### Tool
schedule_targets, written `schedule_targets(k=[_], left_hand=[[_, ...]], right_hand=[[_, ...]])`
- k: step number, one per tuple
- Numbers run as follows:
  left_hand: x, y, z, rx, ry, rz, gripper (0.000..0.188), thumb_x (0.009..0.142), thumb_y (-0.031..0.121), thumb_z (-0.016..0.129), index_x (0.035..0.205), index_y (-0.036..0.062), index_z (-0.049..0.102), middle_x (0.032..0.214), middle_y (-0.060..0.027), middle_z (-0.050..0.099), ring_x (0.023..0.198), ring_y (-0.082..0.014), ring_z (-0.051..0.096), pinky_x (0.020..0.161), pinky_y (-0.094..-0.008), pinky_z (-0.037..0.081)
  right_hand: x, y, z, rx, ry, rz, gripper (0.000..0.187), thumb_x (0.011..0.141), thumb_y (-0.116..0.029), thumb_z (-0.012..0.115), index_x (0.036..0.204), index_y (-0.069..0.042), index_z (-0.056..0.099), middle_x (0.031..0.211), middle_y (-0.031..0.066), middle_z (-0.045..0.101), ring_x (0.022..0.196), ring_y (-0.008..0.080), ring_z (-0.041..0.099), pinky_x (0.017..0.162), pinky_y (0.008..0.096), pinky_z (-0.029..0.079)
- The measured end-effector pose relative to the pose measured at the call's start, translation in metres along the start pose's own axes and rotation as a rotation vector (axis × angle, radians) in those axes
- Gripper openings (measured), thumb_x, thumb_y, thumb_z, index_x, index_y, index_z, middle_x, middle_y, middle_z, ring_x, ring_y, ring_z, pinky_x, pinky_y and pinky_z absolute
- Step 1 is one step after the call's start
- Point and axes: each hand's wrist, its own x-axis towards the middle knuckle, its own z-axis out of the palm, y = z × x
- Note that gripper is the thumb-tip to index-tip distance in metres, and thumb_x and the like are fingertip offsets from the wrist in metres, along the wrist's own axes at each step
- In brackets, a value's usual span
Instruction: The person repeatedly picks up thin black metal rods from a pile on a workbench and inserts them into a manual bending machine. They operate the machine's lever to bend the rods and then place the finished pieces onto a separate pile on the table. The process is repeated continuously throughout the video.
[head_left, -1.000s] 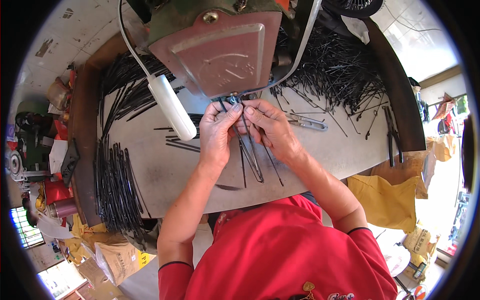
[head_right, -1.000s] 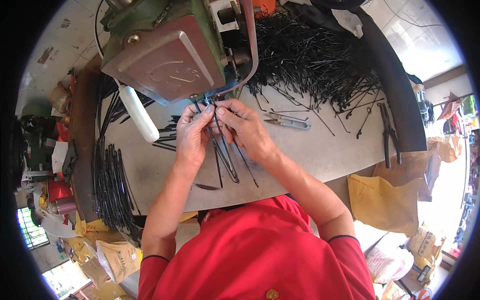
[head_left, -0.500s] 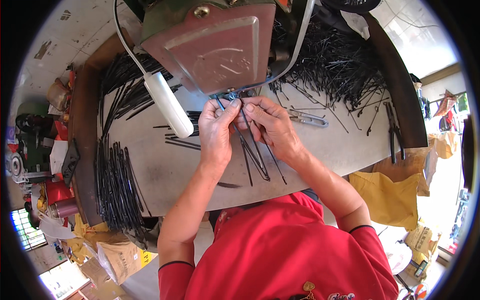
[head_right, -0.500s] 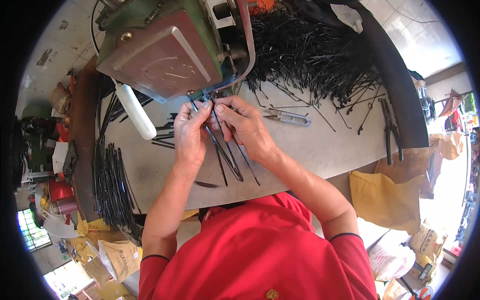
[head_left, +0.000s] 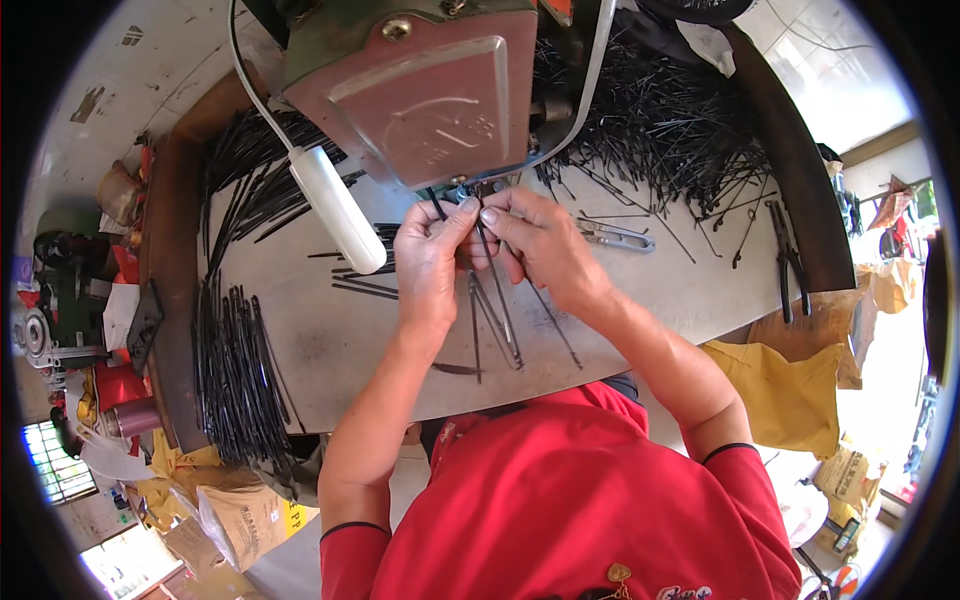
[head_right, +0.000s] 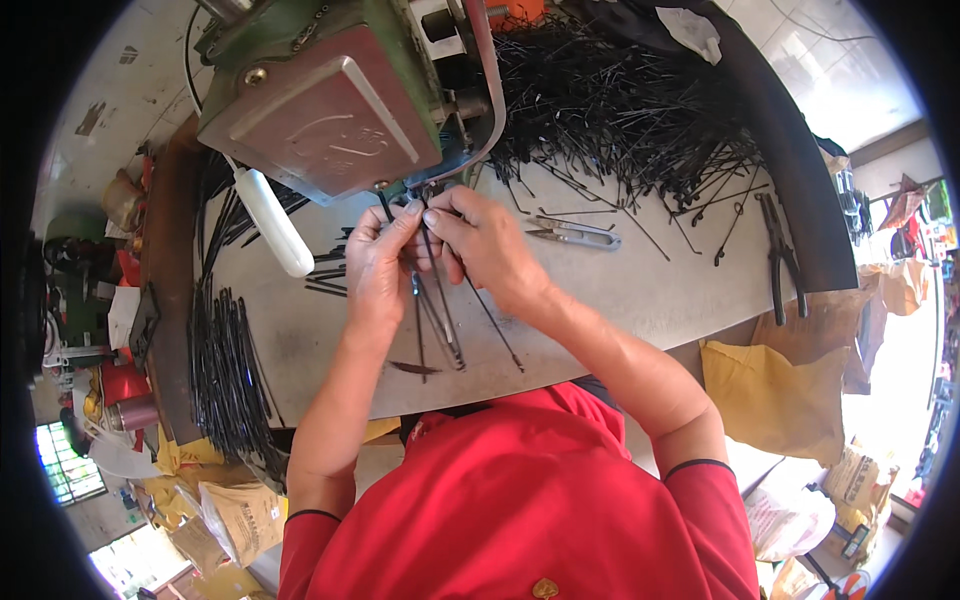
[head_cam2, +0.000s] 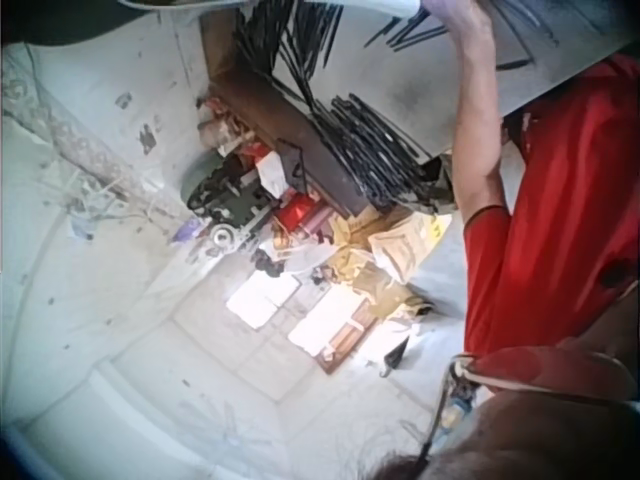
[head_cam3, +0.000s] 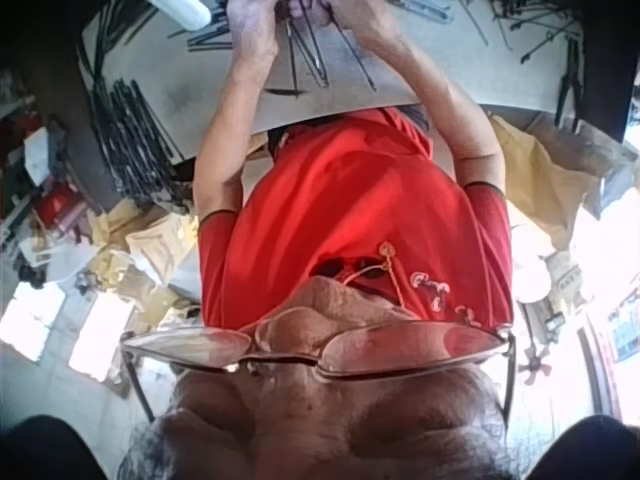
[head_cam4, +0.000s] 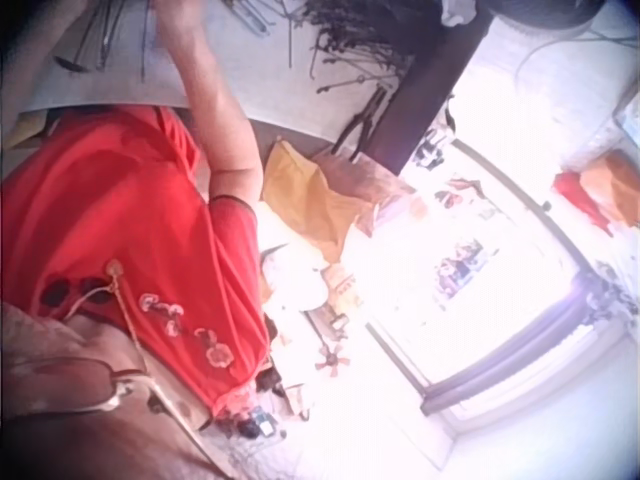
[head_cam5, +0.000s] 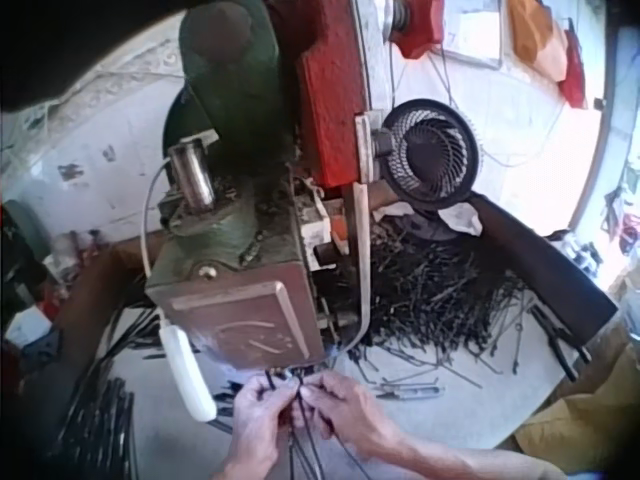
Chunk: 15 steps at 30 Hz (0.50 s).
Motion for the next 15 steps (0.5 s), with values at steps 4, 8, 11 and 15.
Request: schedule_targets(k=[4, 8, 11, 15], left_hand=[[0.002, 0.013, 0.002, 0.047, -0.016, -0.045, 0.023, 0.084, 0.018, 0.071, 0.085, 0.0079, 0.05, 0.065, -0.0042, 0.061, 0.05, -0.0116, 0.055, 0.045, -0.0207, 0.04], [0.002, 0.009, 0.0, 0.04, 0.001, -0.057, 0.02, 0.085, 0.016, 0.07, 0.087, 0.0082, 0.052, 0.067, -0.0032, 0.061, 0.051, -0.0107, 0.056, 0.045, -0.0201, 0.039], [-0.003, 0.013, 0.006, 0.016, 0.035, -0.041, 0.017, 0.085, 0.016, 0.069, 0.089, 0.0085, 0.054, 0.071, -0.0013, 0.062, 0.054, -0.009, 0.056, 0.047, -0.0193, 0.038], [-0.024, 0.037, -0.001, 0.168, 0.098, -0.048, 0.018, 0.085, 0.017, 0.068, 0.098, 0.0092, 0.058, 0.079, -0.0002, 0.063, 0.061, -0.0084, 0.058, 0.057, -0.0215, 0.043]], right_hand=[[0.002, -0.006, -0.002, 0.059, -0.032, 0.049, 0.019, 0.094, -0.018, 0.051, 0.094, 0.0, 0.057, 0.068, 0.0027, 0.057, 0.044, 0.0075, 0.048, 0.037, 0.0219, 0.03], [-0.001, 0.003, 0.002, 0.146, -0.007, 0.019, 0.019, 0.095, -0.017, 0.049, 0.097, 0.0, 0.056, 0.068, 0.0035, 0.058, 0.045, 0.0084, 0.049, 0.037, 0.0226, 0.031], [-0.004, 0.006, 0.015, 0.139, 0.057, -0.039, 0.019, 0.096, -0.018, 0.048, 0.099, -0.001, 0.056, 0.067, 0.0047, 0.059, 0.045, 0.0093, 0.05, 0.038, 0.024, 0.035], [-0.032, -0.006, 0.008, -0.088, -0.097, -0.003, 0.018, 0.095, -0.019, 0.051, 0.106, -0.005, 0.057, 0.071, 0.0092, 0.063, 0.049, 0.0153, 0.057, 0.045, 0.0307, 0.045]])
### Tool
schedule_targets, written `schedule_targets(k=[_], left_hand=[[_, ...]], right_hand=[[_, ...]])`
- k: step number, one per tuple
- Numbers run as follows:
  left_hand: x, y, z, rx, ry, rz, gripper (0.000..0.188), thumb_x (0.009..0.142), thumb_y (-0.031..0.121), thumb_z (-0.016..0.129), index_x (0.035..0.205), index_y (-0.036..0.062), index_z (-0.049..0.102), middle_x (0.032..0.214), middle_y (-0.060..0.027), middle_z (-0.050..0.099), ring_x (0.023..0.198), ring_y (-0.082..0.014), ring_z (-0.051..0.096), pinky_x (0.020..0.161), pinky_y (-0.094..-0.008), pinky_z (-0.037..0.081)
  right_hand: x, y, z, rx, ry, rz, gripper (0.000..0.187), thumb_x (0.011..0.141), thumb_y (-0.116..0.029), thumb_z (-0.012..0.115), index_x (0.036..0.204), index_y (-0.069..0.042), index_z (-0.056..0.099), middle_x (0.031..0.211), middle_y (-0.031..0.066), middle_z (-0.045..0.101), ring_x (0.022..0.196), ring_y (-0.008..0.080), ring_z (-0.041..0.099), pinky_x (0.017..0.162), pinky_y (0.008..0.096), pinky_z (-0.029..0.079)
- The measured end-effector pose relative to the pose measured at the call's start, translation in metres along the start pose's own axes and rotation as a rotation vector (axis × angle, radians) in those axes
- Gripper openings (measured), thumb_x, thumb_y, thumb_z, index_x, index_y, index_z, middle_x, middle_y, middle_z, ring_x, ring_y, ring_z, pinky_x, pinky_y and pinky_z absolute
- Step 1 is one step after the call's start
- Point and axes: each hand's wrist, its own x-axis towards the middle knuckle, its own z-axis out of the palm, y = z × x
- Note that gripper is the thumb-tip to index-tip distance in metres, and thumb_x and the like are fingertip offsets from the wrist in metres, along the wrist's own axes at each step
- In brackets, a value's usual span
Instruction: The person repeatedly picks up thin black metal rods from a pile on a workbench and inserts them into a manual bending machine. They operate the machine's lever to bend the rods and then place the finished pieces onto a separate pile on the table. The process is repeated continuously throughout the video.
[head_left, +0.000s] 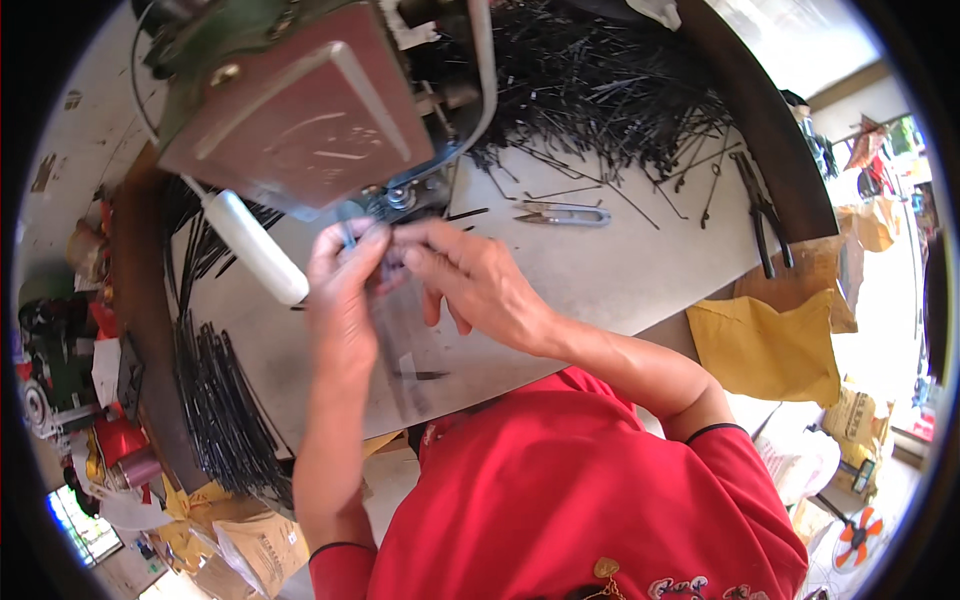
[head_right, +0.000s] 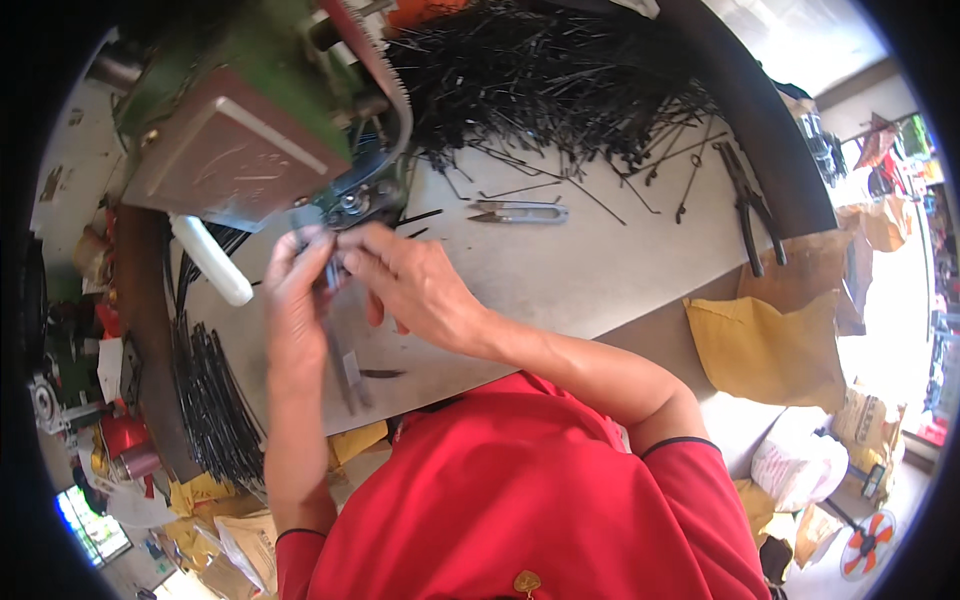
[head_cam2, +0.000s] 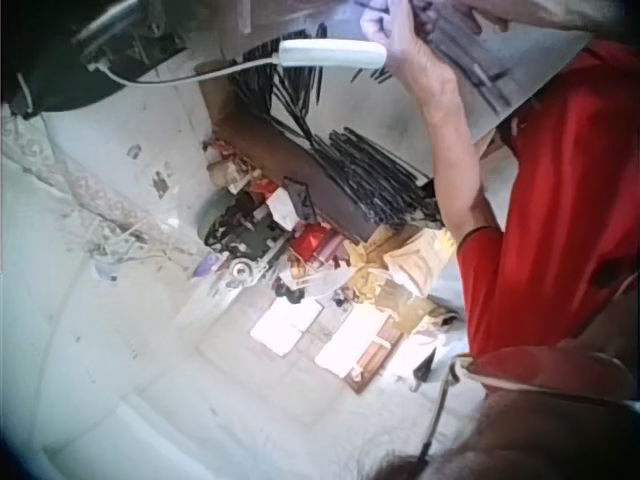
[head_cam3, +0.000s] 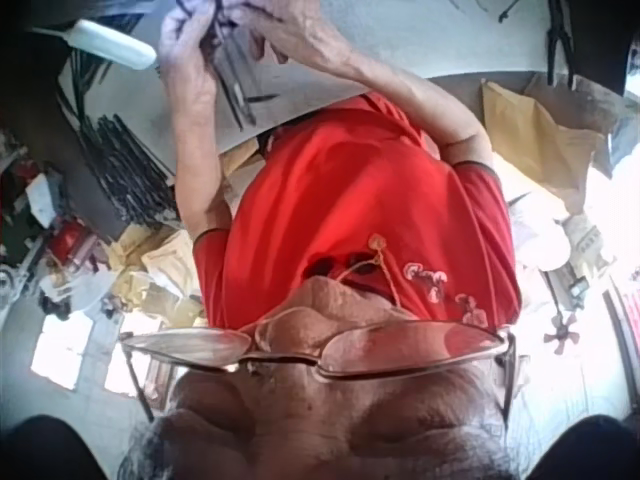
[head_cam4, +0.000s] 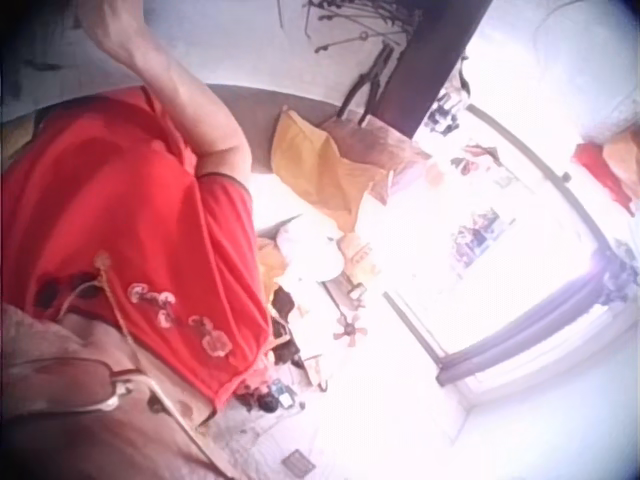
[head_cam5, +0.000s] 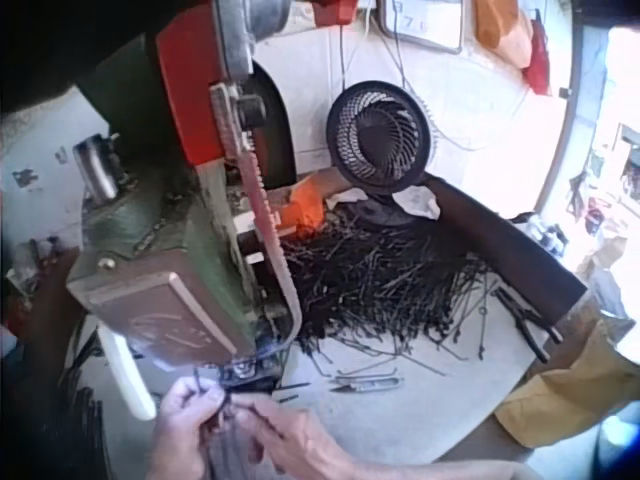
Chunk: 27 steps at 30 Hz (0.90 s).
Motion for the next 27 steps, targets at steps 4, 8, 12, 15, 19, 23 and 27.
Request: schedule_targets(k=[4, 8, 12, 15, 19, 23, 27], left_hand=[[-0.025, 0.036, -0.082, 0.384, 0.211, 0.089, 0.024, 0.086, 0.016, 0.066, 0.107, 0.0079, 0.059, 0.082, -0.0016, 0.063, 0.062, -0.0073, 0.058, 0.056, -0.0199, 0.041], [-0.032, 0.017, -0.194, 0.285, 0.409, 0.118, 0.024, 0.088, 0.02, 0.063, 0.109, 0.0079, 0.06, 0.08, 0.001, 0.062, 0.062, -0.0042, 0.056, 0.052, -0.0163, 0.035], [-0.053, 0.015, -0.153, 0.217, 0.389, 0.047, 0.023, 0.089, 0.024, 0.063, 0.107, 0.0093, 0.061, 0.072, 0.0041, 0.05, 0.061, -0.0049, 0.047, 0.054, -0.0172, 0.035], [-0.046, -0.007, -0.087, 0.067, 0.33, 0.082, 0.022, 0.09, 0.02, 0.063, 0.106, 0.0071, 0.057, 0.09, -0.0011, 0.061, 0.075, -0.0116, 0.061, 0.064, -0.0217, 0.044], [-0.031, -0.018, -0.028, 0.012, 0.102, 0.216, 0.019, 0.09, 0.013, 0.061, 0.103, 0.0041, 0.051, 0.079, -0.0093, 0.066, 0.065, -0.0107, 0.059, 0.059, -0.0233, 0.043], [-0.026, -0.027, -0.016, 0.008, 0.061, 0.34, 0.017, 0.09, 0.014, 0.062, 0.101, 0.0062, 0.051, 0.079, -0.0093, 0.066, 0.063, -0.0106, 0.058, 0.059, -0.0215, 0.041], [-0.028, -0.028, -0.018, 0.014, 0.054, 0.302, 0.016, 0.091, 0.009, 0.059, 0.101, 0.0044, 0.047, 0.077, -0.0076, 0.063, 0.065, -0.0117, 0.059, 0.059, -0.0229, 0.043]], right_hand=[[-0.025, 0.041, -0.053, -0.848, 0.418, -0.489, 0.019, 0.091, -0.016, 0.055, 0.109, -0.011, 0.06, 0.087, 0.0081, 0.063, 0.064, 0.0248, 0.064, 0.051, 0.0349, 0.05], [-0.047, 0.044, -0.102, -1.223, 0.514, -0.398, 0.019, 0.083, -0.012, 0.064, 0.101, -0.011, 0.065, 0.093, 0.0044, 0.06, 0.078, 0.0249, 0.063, 0.065, 0.036, 0.05], [-0.063, 0.039, -0.095, -1.222, 0.453, -0.393, 0.015, 0.082, -0.011, 0.067, 0.097, -0.009, 0.066, 0.087, 0.0057, 0.062, 0.067, 0.0253, 0.062, 0.057, 0.0345, 0.05], [-0.053, 0.01, -0.05, -1.006, 0.394, -0.46, 0.013, 0.081, -0.011, 0.069, 0.092, -0.007, 0.063, 0.08, 0.0072, 0.061, 0.065, 0.023, 0.064, 0.052, 0.0323, 0.051], [-0.05, 0.002, 0.013, -0.496, -0.06, -0.207, 0.024, 0.088, -0.023, 0.065, 0.093, -0.001, 0.056, 0.073, 0.0171, 0.064, 0.063, 0.0316, 0.065, 0.058, 0.0402, 0.051], [-0.035, 0.02, 0.025, -0.303, -0.14, 0.033, 0.022, 0.092, -0.022, 0.058, 0.087, -0.001, 0.052, 0.065, 0.0142, 0.061, 0.056, 0.0268, 0.062, 0.052, 0.038, 0.048], [-0.036, 0.014, 0.02, -0.175, -0.182, 0.194, 0.022, 0.095, -0.021, 0.052, 0.084, -0.001, 0.05, 0.063, 0.0125, 0.059, 0.049, 0.0206, 0.056, 0.049, 0.0356, 0.045]])
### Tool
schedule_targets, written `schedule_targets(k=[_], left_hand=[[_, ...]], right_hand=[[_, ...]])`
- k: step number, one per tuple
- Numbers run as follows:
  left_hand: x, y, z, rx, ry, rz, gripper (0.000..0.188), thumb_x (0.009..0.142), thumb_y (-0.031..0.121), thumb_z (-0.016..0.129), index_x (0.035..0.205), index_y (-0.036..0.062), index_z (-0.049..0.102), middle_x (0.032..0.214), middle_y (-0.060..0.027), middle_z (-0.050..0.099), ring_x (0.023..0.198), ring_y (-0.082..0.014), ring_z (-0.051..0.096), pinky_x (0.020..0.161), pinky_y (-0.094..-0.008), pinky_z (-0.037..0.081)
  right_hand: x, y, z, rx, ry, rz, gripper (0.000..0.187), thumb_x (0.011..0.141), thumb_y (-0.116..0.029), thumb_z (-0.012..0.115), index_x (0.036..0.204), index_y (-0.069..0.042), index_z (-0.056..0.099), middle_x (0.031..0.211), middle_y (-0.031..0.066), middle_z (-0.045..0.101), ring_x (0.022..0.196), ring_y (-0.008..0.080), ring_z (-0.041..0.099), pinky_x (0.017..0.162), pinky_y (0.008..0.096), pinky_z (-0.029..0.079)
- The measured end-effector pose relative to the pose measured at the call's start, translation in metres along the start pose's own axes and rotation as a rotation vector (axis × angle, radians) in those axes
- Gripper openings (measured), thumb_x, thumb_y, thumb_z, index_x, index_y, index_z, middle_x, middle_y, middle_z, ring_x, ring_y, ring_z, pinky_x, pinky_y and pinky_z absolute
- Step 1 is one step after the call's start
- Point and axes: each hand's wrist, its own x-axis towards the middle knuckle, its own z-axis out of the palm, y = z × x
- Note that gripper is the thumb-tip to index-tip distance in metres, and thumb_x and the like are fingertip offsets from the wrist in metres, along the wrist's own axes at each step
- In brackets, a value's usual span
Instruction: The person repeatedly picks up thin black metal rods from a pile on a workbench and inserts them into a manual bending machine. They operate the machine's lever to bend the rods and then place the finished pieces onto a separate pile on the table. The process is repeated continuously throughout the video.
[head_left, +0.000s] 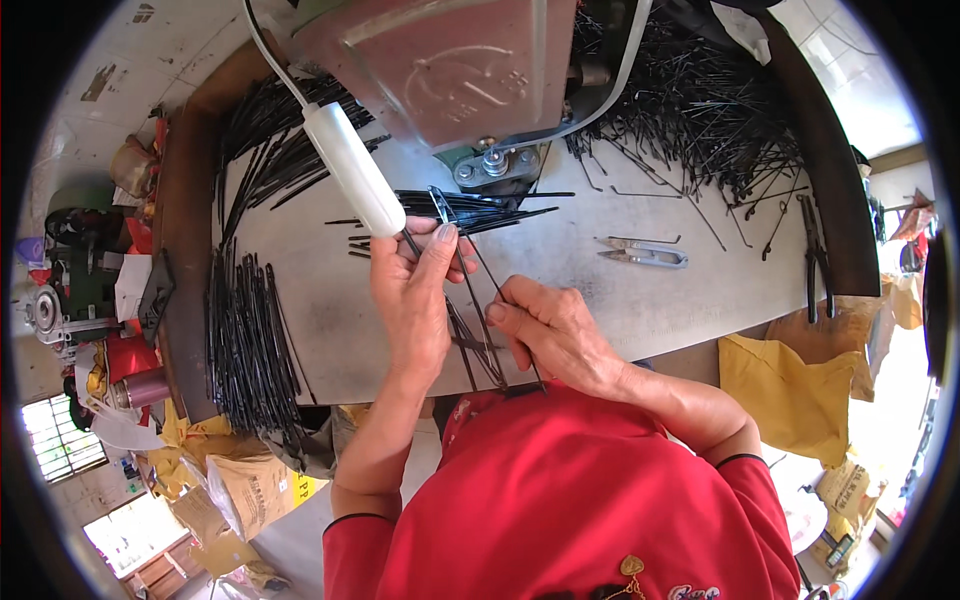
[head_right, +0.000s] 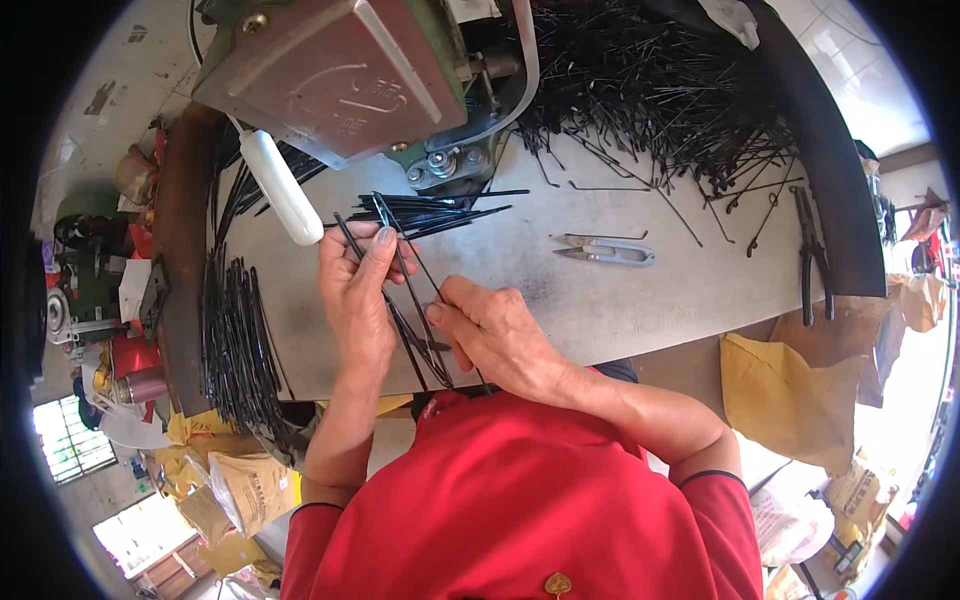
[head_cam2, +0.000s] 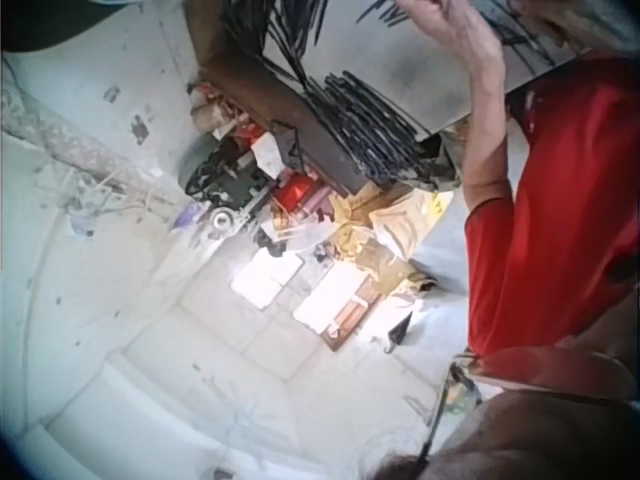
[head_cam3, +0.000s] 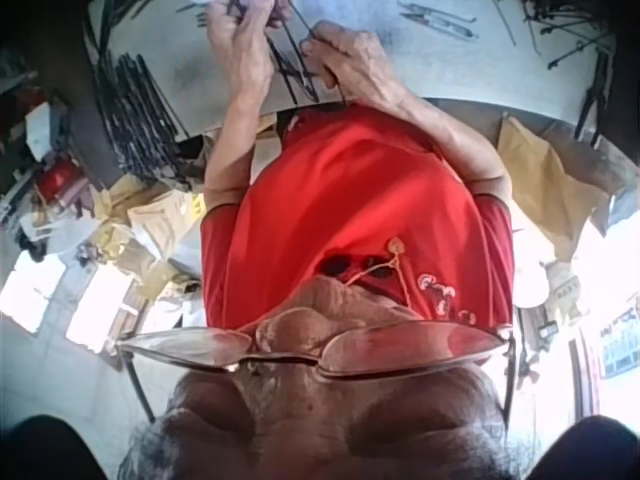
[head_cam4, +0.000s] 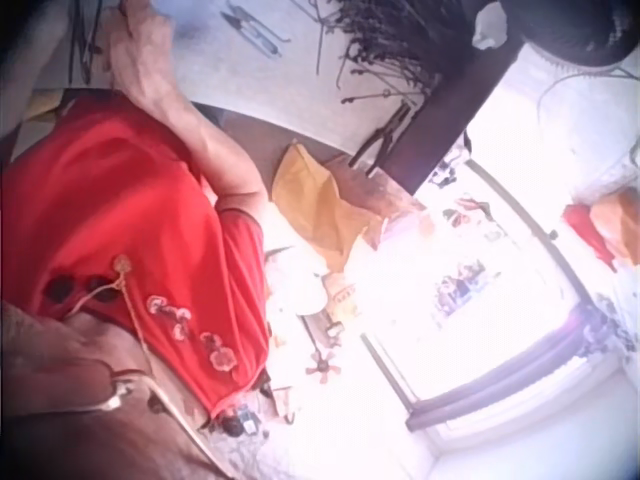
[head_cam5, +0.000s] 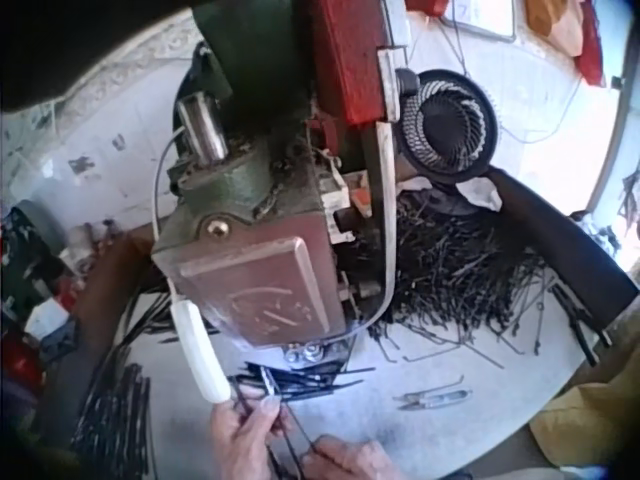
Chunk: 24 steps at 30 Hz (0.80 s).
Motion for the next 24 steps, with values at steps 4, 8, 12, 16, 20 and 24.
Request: schedule_targets(k=[4, 8, 12, 16, 20, 24], left_hand=[[-0.004, 0.002, -0.003, 0.035, 0.075, -0.108, 0.022, 0.089, 0.013, 0.062, 0.105, 0.005, 0.049, 0.078, -0.0055, 0.063, 0.068, -0.0123, 0.061, 0.06, -0.0231, 0.044], [-0.004, 0.031, -0.059, 0.248, 0.215, -0.15, 0.027, 0.086, 0.017, 0.065, 0.108, 0.0055, 0.055, 0.084, -0.005, 0.063, 0.07, -0.0113, 0.062, 0.063, -0.0228, 0.045], [0.004, 0.039, -0.184, 0.775, 0.231, -0.001, 0.036, 0.083, 0.013, 0.067, 0.116, 0.0025, 0.056, 0.098, -0.008, 0.065, 0.079, -0.0158, 0.062, 0.073, -0.0258, 0.048], [0.006, 0.032, -0.182, 0.988, 0.234, 0.206, 0.038, 0.078, 0.004, 0.068, 0.115, 0.0011, 0.06, 0.106, -0.0091, 0.065, 0.098, -0.0233, 0.061, 0.089, -0.034, 0.046], [0.004, 0.02, -0.107, 1.167, -0.076, 0.428, 0.024, 0.075, -0.002, 0.067, 0.098, 0.0043, 0.068, 0.1, -0.0085, 0.066, 0.093, -0.0246, 0.062, 0.084, -0.0322, 0.049], [0.009, 0.0, -0.091, 1.256, -0.171, 0.618, 0.019, 0.073, 0.003, 0.07, 0.092, 0.0056, 0.069, 0.091, -0.0068, 0.065, 0.086, -0.0251, 0.06, 0.077, -0.0339, 0.049]], right_hand=[[-0.003, 0.001, 0.005, 0.088, -0.046, 0.015, 0.021, 0.095, -0.022, 0.052, 0.087, -0.002, 0.054, 0.064, 0.0124, 0.058, 0.046, 0.0183, 0.054, 0.048, 0.0344, 0.046], [-0.007, 0.006, -0.038, -0.254, 0.169, -0.369, 0.015, 0.093, -0.018, 0.059, 0.101, -0.006, 0.063, 0.082, 0.0062, 0.065, 0.065, 0.0147, 0.06, 0.056, 0.0294, 0.05], [-0.002, 0.024, -0.126, -0.971, 0.588, -0.349, 0.009, 0.083, -0.013, 0.062, 0.092, -0.01, 0.063, 0.088, 0.0087, 0.067, 0.076, 0.0285, 0.066, 0.065, 0.0371, 0.053], [0.012, 0.027, -0.162, -1.376, 0.459, -0.182, 0.008, 0.081, -0.011, 0.061, 0.084, -0.003, 0.061, 0.076, 0.0166, 0.065, 0.072, 0.034, 0.066, 0.063, 0.042, 0.053], [0.023, -0.003, -0.168, -1.396, 0.169, -0.112, 0.008, 0.076, -0.003, 0.055, 0.079, 0.003, 0.06, 0.071, 0.0223, 0.063, 0.071, 0.0365, 0.065, 0.065, 0.043, 0.052], [0.02, -0.004, -0.163, -1.325, 0.249, -0.284, 0.013, 0.076, -0.003, 0.053, 0.086, 0.005, 0.058, 0.073, 0.0218, 0.064, 0.066, 0.0329, 0.066, 0.066, 0.0382, 0.054]])
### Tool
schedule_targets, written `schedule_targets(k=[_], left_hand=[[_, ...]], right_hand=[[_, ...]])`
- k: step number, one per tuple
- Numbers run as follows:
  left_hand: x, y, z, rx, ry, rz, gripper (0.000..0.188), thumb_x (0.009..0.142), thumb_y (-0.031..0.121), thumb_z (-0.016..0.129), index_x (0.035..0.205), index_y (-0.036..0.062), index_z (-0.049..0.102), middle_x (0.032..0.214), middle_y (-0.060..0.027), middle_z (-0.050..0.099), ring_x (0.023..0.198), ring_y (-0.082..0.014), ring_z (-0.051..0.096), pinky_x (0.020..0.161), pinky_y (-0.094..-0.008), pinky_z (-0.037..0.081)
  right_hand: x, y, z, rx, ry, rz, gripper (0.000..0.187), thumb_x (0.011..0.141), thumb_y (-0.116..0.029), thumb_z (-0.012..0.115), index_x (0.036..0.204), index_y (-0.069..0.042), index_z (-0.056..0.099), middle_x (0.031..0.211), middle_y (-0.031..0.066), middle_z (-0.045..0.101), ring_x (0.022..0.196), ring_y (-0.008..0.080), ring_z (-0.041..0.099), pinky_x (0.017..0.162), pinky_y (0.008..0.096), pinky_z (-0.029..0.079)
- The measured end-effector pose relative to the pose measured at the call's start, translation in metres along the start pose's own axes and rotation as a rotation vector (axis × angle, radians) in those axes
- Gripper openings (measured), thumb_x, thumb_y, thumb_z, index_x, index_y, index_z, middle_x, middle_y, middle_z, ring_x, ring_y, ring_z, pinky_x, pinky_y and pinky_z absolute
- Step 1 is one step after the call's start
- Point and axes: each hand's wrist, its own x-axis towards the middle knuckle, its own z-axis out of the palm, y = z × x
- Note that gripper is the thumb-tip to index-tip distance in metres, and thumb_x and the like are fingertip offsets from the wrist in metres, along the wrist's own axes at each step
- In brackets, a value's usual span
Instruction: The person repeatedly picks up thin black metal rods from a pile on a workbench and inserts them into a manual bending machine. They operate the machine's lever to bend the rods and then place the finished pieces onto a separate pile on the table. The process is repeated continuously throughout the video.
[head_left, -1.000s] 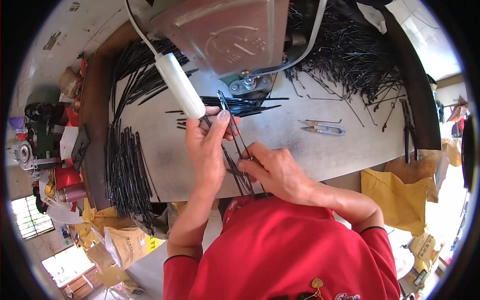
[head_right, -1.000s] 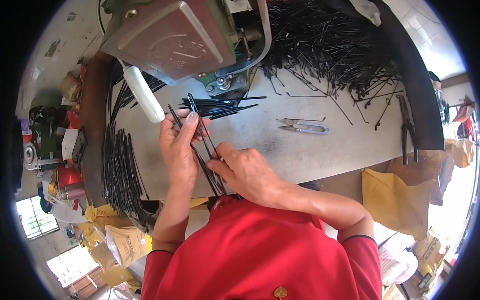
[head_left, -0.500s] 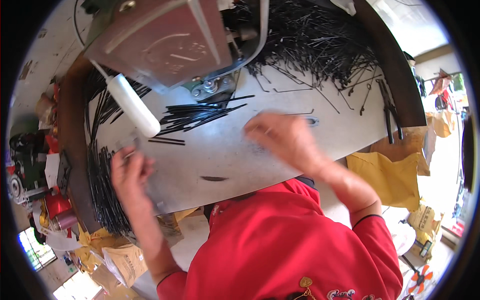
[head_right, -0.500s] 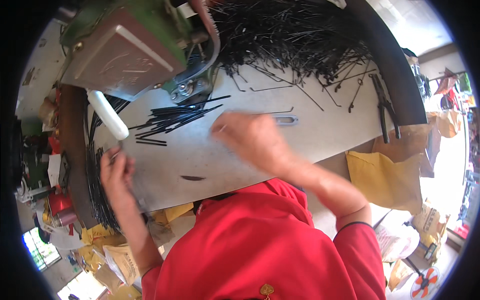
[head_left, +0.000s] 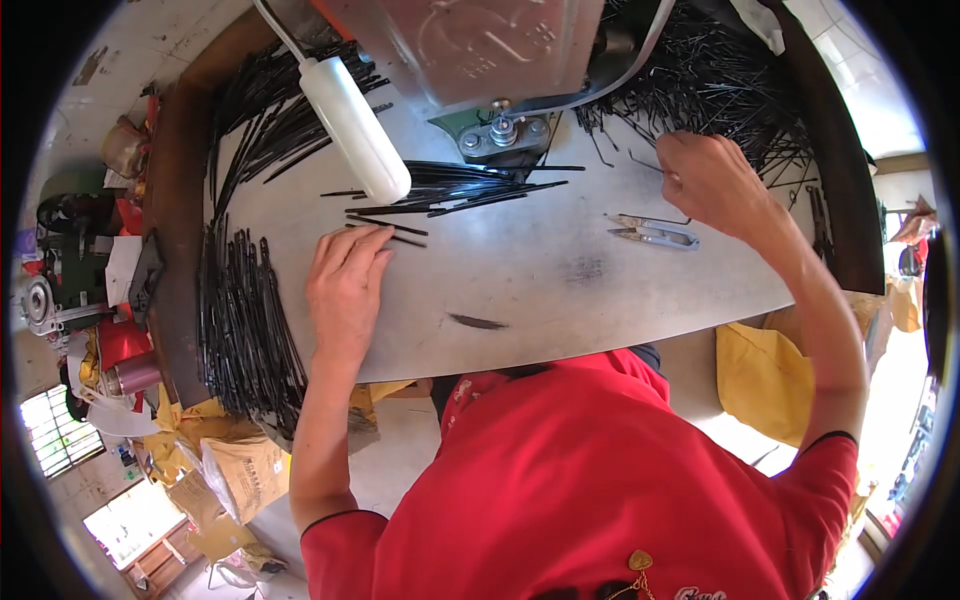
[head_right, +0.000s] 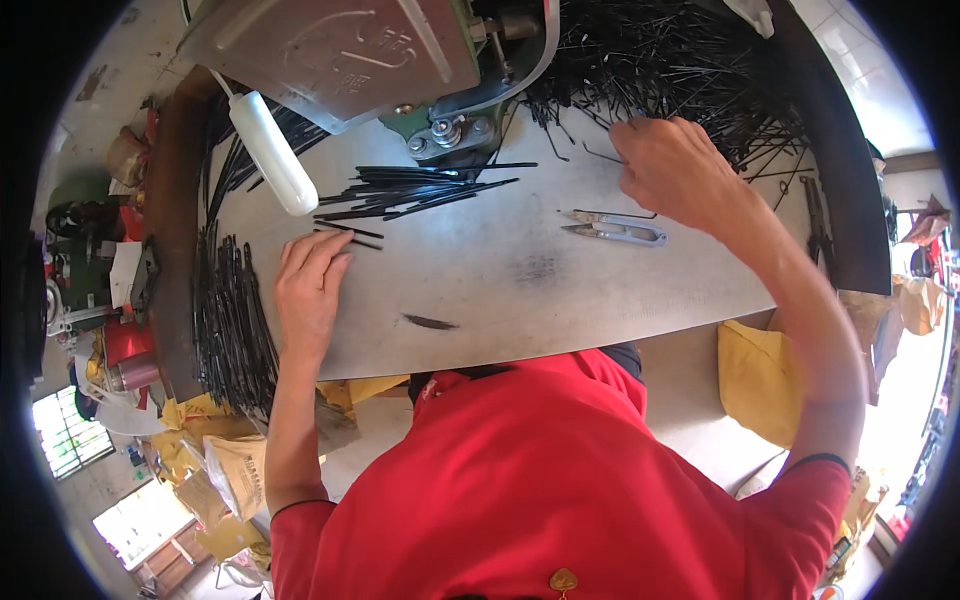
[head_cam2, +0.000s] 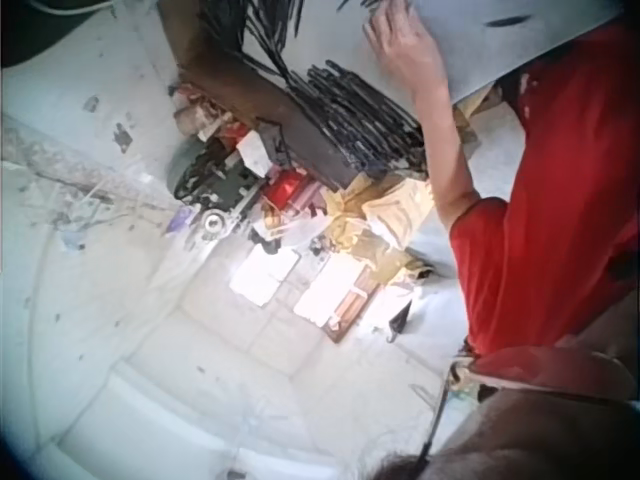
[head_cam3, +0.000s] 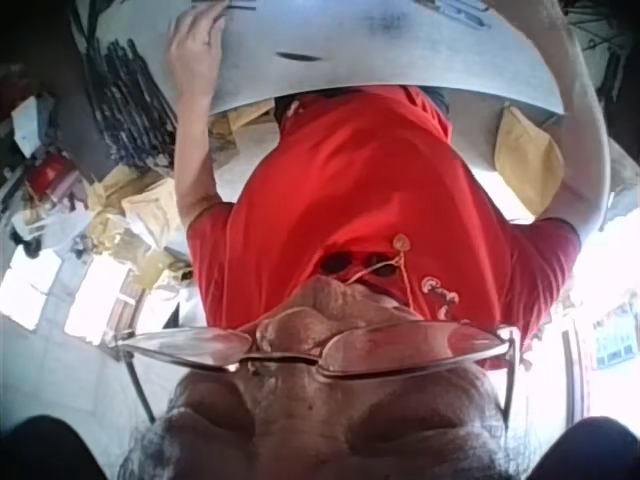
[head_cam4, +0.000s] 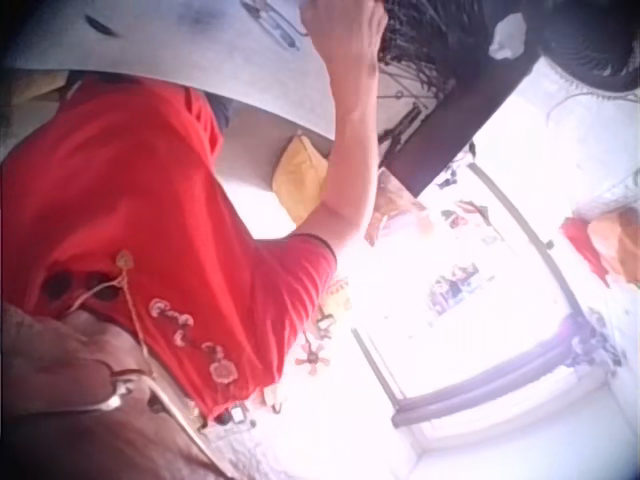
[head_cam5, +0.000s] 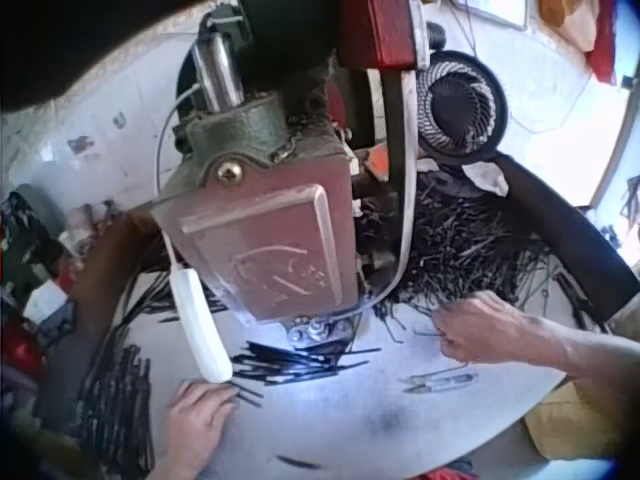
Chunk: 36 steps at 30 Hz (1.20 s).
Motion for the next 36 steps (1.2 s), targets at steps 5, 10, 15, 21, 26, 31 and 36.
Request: schedule_targets(k=[5, 10, 15, 21, 26, 31, 36], left_hand=[[-0.003, -0.001, 0.011, 0.047, -0.009, 0.088, 0.014, 0.075, 0.002, 0.069, 0.087, 0.0032, 0.063, 0.082, -0.0076, 0.06, 0.08, -0.0267, 0.057, 0.07, -0.0372, 0.047], [0.006, 0.011, 0.017, -0.075, 0.072, 0.042, 0.016, 0.08, -0.002, 0.063, 0.094, 0.0021, 0.057, 0.083, -0.0109, 0.059, 0.073, -0.0274, 0.056, 0.066, -0.0362, 0.047], [0.009, 0.046, 0.012, -0.741, 0.01, -0.447, 0.012, 0.094, 0.004, 0.053, 0.105, 0.0021, 0.055, 0.084, -0.0081, 0.059, 0.07, -0.0141, 0.056, 0.065, -0.029, 0.048], [0.022, 0.055, 0.027, -1.355, -0.026, -0.542, 0.017, 0.097, 0.01, 0.049, 0.111, 0.0034, 0.055, 0.09, -0.0046, 0.061, 0.08, -0.0093, 0.055, 0.071, -0.0242, 0.046], [0.035, 0.068, 0.027, -1.404, -0.085, -0.639, 0.016, 0.096, 0.007, 0.047, 0.106, 0.002, 0.059, 0.096, -0.0066, 0.063, 0.083, -0.0106, 0.056, 0.076, -0.0246, 0.046], [0.047, 0.067, 0.026, -1.557, -0.114, -0.686, 0.019, 0.094, 0.004, 0.049, 0.11, -0.0008, 0.056, 0.096, -0.0088, 0.062, 0.082, -0.0127, 0.056, 0.076, -0.0261, 0.045], [0.069, 0.069, 0.043, -1.66, -0.034, -0.723, 0.022, 0.092, 0.004, 0.054, 0.114, -0.0018, 0.054, 0.09, -0.0058, 0.062, 0.077, -0.0109, 0.055, 0.07, -0.0236, 0.045]], right_hand=[[-0.025, -0.065, 0.005, 1.222, 0.103, 0.311, 0.017, 0.087, -0.005, 0.057, 0.101, 0.004, 0.055, 0.077, 0.0088, 0.064, 0.072, 0.0125, 0.067, 0.063, 0.0254, 0.055], [-0.037, -0.098, 0.049, 1.226, 0.152, 0.273, 0.005, 0.084, -0.001, 0.057, 0.088, 0.0, 0.06, 0.087, 0.0081, 0.064, 0.075, 0.0207, 0.066, 0.066, 0.0296, 0.053], [-0.051, -0.094, 0.027, 0.149, 0.337, -0.083, 0.004, 0.07, 0.001, 0.061, 0.069, -0.003, 0.062, 0.082, 0.0068, 0.059, 0.066, 0.0247, 0.055, 0.062, 0.0394, 0.047], [-0.049, -0.095, 0.034, 0.351, 0.179, 0.006, 0.018, 0.078, -0.001, 0.058, 0.096, -0.005, 0.061, 0.078, 0.0118, 0.058, 0.068, 0.0321, 0.059, 0.057, 0.0413, 0.047], [-0.024, -0.107, 0.039, 0.665, 0.3, 0.056, 0.014, 0.087, -0.009, 0.058, 0.099, -0.005, 0.061, 0.078, 0.0153, 0.063, 0.065, 0.0332, 0.062, 0.057, 0.0396, 0.049], [-0.006, -0.113, 0.047, 0.553, 0.399, 0.048, 0.015, 0.087, -0.013, 0.06, 0.102, -0.008, 0.062, 0.075, 0.0102, 0.066, 0.061, 0.0274, 0.063, 0.052, 0.0368, 0.048], [0.018, -0.117, 0.046, 0.348, 0.545, 0.048, 0.018, 0.082, -0.008, 0.057, 0.1, -0.01, 0.059, 0.062, 0.008, 0.062, 0.051, 0.0279, 0.061, 0.044, 0.0389, 0.046]])
